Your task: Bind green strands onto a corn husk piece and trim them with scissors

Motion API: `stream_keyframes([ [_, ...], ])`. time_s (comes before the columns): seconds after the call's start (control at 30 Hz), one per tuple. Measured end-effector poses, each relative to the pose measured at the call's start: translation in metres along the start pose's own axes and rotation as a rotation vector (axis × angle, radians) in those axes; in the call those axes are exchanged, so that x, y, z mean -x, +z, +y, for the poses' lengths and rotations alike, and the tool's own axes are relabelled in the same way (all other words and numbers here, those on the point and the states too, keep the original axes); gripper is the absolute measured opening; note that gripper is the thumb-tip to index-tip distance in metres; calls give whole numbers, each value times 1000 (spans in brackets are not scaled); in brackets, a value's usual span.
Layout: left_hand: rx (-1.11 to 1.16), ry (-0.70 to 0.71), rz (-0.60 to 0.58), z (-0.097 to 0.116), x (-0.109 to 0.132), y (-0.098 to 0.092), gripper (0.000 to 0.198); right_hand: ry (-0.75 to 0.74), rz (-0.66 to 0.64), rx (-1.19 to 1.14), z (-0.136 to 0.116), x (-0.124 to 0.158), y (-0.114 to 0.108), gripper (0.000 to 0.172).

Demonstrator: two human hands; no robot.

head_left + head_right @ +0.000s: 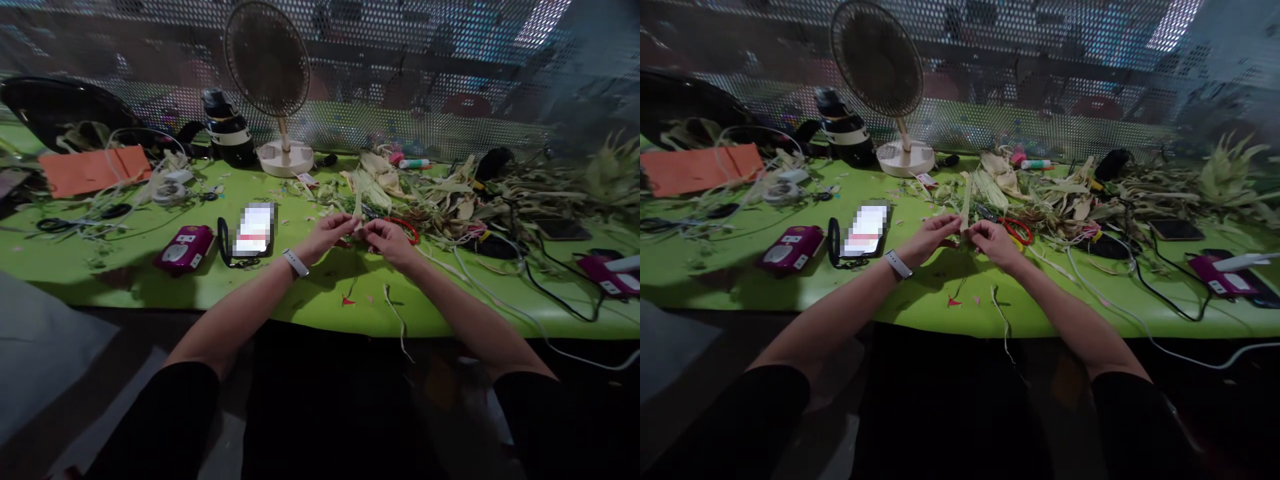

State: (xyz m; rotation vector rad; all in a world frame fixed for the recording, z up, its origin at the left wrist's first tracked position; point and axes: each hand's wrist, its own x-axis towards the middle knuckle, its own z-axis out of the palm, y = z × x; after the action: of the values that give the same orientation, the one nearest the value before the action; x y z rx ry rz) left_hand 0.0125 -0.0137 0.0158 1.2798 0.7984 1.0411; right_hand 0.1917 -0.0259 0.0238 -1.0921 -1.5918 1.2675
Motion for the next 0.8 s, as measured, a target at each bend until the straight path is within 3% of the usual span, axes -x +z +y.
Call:
stream_keyframes([
  [0.23, -226, 156, 45, -6, -1, 6, 41, 63, -40, 111, 2, -3, 1, 35],
  [0.47, -60, 43, -70, 2, 1, 4, 34, 81, -97, 75, -3, 1, -6, 30],
  [0.63, 42, -25, -77, 3, 0, 1, 32, 74, -90, 66, -4, 3, -10, 29],
  [0.7, 77, -40, -58, 3, -1, -1, 31, -23, -40, 132, -3, 5, -12, 25],
  [0.8, 130, -51, -48, 4, -1, -1, 33, -355, 91, 351, 0, 6, -15, 22],
])
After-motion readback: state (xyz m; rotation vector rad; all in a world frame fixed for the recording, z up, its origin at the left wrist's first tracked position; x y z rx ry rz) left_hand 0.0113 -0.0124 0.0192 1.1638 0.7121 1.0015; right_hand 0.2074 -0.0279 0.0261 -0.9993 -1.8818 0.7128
